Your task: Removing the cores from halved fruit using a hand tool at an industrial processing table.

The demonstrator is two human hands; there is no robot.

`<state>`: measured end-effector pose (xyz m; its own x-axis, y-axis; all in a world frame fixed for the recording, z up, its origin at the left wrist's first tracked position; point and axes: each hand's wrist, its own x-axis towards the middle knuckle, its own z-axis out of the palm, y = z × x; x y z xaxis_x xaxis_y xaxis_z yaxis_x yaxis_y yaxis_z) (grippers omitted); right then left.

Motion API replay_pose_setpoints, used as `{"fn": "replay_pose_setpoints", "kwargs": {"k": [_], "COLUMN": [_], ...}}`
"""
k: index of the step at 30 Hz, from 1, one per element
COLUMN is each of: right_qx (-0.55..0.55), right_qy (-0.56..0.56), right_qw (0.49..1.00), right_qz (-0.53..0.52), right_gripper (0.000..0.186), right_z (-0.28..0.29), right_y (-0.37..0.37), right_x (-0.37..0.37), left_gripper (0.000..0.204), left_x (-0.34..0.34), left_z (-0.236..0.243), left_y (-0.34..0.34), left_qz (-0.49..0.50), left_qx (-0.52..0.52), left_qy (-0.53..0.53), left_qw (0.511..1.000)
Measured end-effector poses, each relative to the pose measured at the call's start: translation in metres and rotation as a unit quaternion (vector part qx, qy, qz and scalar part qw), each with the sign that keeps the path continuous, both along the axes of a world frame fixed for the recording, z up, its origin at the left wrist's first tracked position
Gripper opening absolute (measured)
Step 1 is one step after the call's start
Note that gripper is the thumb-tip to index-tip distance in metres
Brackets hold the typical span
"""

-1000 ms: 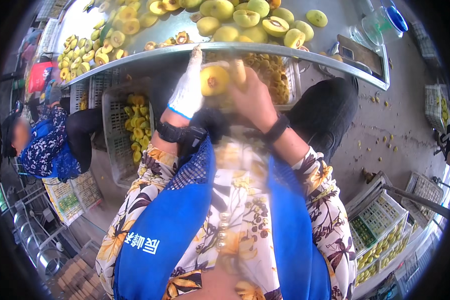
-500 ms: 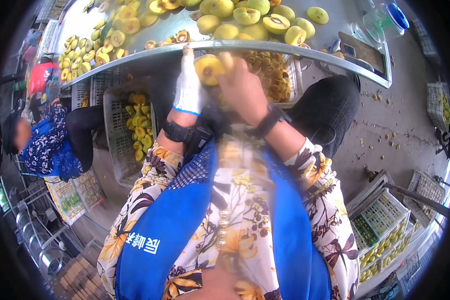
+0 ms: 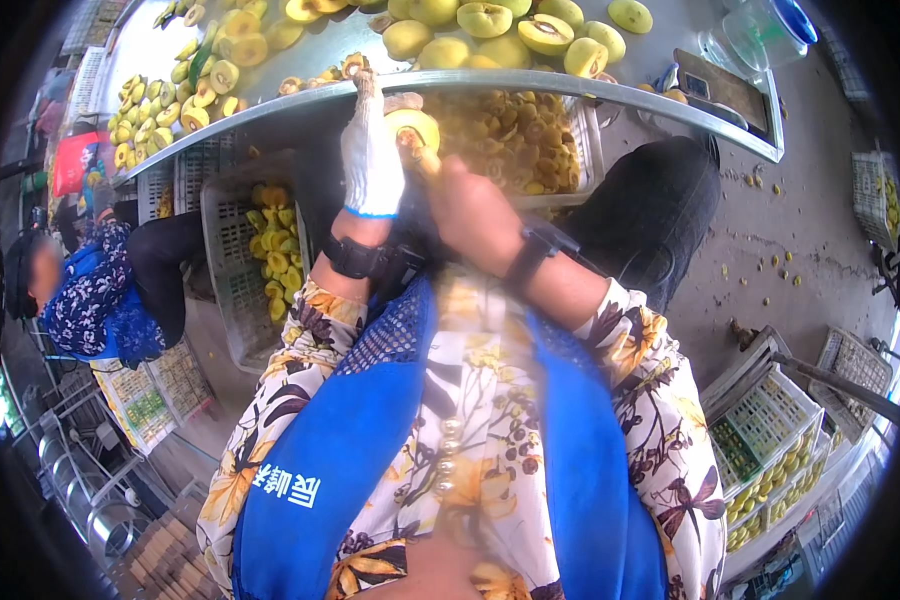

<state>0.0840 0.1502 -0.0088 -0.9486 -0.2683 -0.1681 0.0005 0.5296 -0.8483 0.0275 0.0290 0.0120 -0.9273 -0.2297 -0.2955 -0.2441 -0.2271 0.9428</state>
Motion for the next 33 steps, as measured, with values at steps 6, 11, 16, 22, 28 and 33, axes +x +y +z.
{"fn": "replay_pose_setpoints", "kwargs": {"k": [6, 11, 16, 22, 28, 33], "right_qx": [0.001, -0.105, -0.260, -0.445, -0.505, -0.484], "right_qy": [-0.005, 0.016, -0.290, -0.393, -0.439, -0.387], "right_qw": [0.996, 0.994, 0.921, 0.801, 0.734, 0.784], "right_qz": [0.087, 0.009, 0.018, 0.073, 0.112, 0.020], "right_gripper": [0.025, 0.023, 0.011, 0.009, 0.022, 0.020], "right_z": [-0.007, -0.001, 0.013, 0.005, 0.019, 0.006], "right_y": [0.003, -0.005, -0.004, 0.005, 0.008, 0.031], "right_x": [0.000, 0.001, 0.000, -0.006, -0.009, -0.025], "left_gripper": [0.060, 0.044, 0.037, 0.038, 0.053, 0.056], "left_x": [-0.010, 0.001, 0.004, 0.000, -0.008, -0.001], "left_z": [0.008, -0.002, -0.010, 0.006, 0.016, 0.003], "left_y": [-0.005, -0.006, 0.000, 0.001, -0.027, -0.092], "left_qz": [-0.126, -0.115, -0.076, -0.034, 0.039, 0.084], "left_qx": [-0.045, 0.097, 0.127, 0.217, 0.252, 0.206], "left_qy": [-0.097, -0.049, -0.045, -0.097, -0.101, -0.036], "left_qw": [0.986, 0.987, 0.988, 0.971, 0.961, 0.974]}}
